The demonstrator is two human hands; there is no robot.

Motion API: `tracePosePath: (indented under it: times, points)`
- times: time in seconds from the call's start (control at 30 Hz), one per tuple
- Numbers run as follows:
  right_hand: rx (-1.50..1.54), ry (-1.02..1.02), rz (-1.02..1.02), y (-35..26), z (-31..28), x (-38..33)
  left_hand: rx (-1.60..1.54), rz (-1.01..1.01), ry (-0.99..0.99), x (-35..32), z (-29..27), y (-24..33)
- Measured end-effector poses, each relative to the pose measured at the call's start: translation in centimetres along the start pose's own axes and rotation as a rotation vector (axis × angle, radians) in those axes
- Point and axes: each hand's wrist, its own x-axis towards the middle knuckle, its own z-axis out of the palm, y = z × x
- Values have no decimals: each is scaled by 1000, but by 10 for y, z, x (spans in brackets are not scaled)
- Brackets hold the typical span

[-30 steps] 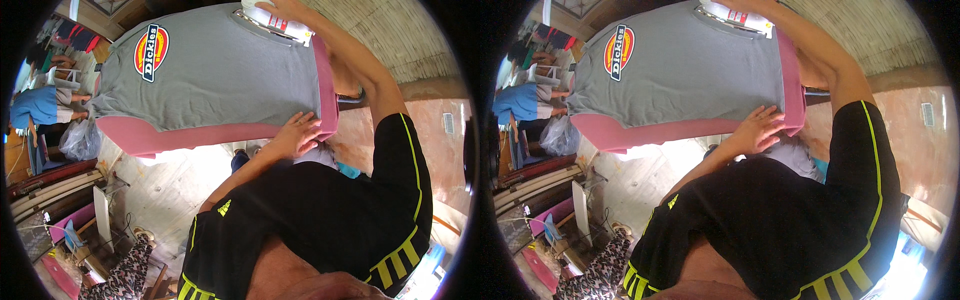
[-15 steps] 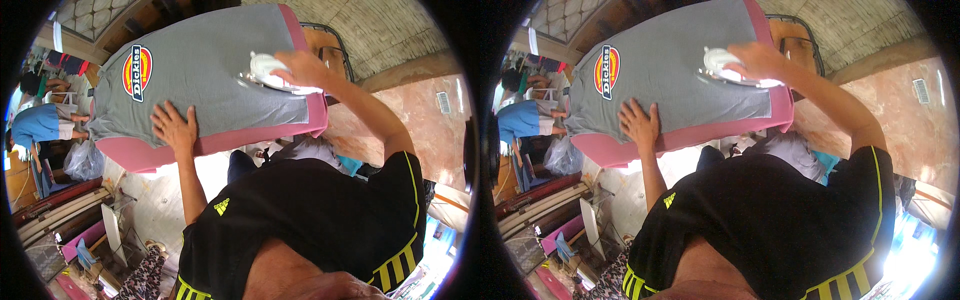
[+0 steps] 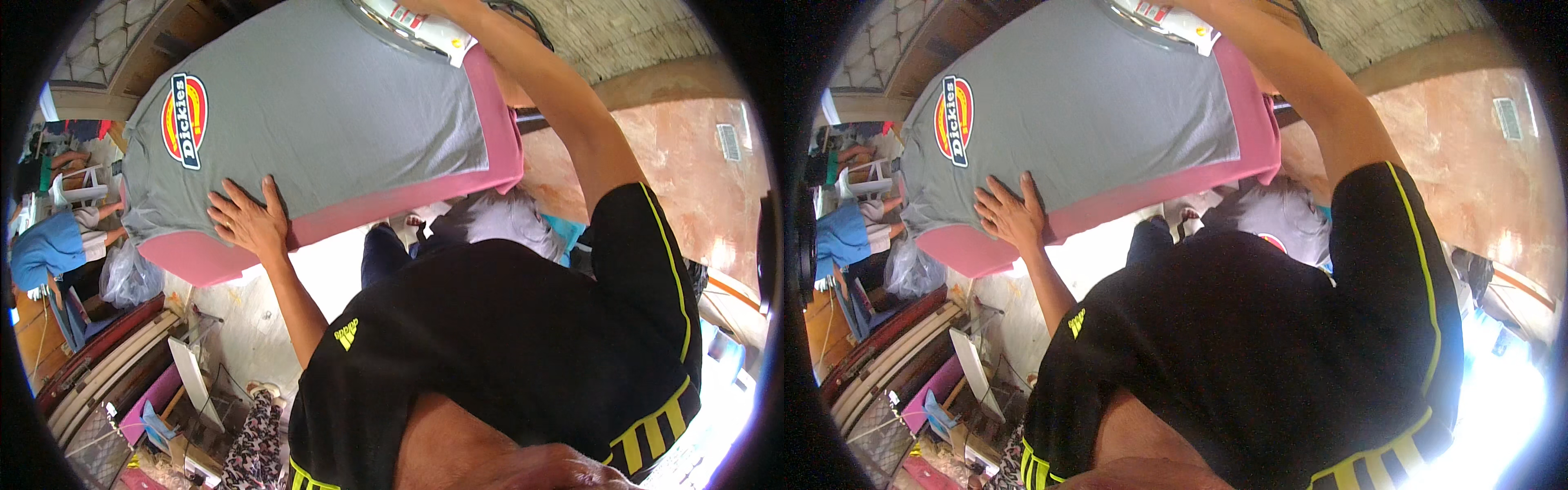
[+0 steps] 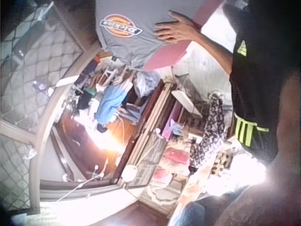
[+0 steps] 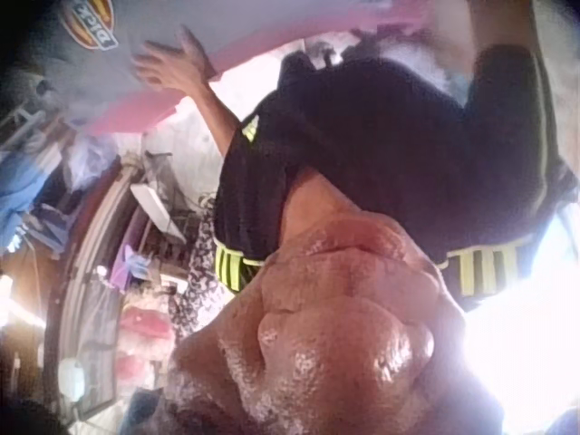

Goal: The person irons a grey t-shirt on a pink ironing board. They use a white steam iron to smooth the front and back of the shirt, frequently adjusting the fabric with their hands. The person flips the shirt over to iron the other side and finishes by folding the garment.

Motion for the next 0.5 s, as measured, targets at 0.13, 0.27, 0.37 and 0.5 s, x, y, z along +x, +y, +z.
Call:
tracePosePath:
  times: [0.13, 0.27, 0.37, 0.5]
  points:
    - [279, -269, 98, -74, -60, -91, 29, -34, 20, -7, 1, -18]
    - [228, -316, -206, -71, -85, -176, 15, -76, 35, -2, 2, -38]
    - [295, -451, -346, -71, -104, -198, 13, -80, 70, -5, 5, -49]
    - [276, -670, -194, -79, -100, -157, -45, -89, 135, -2, 16, -56]
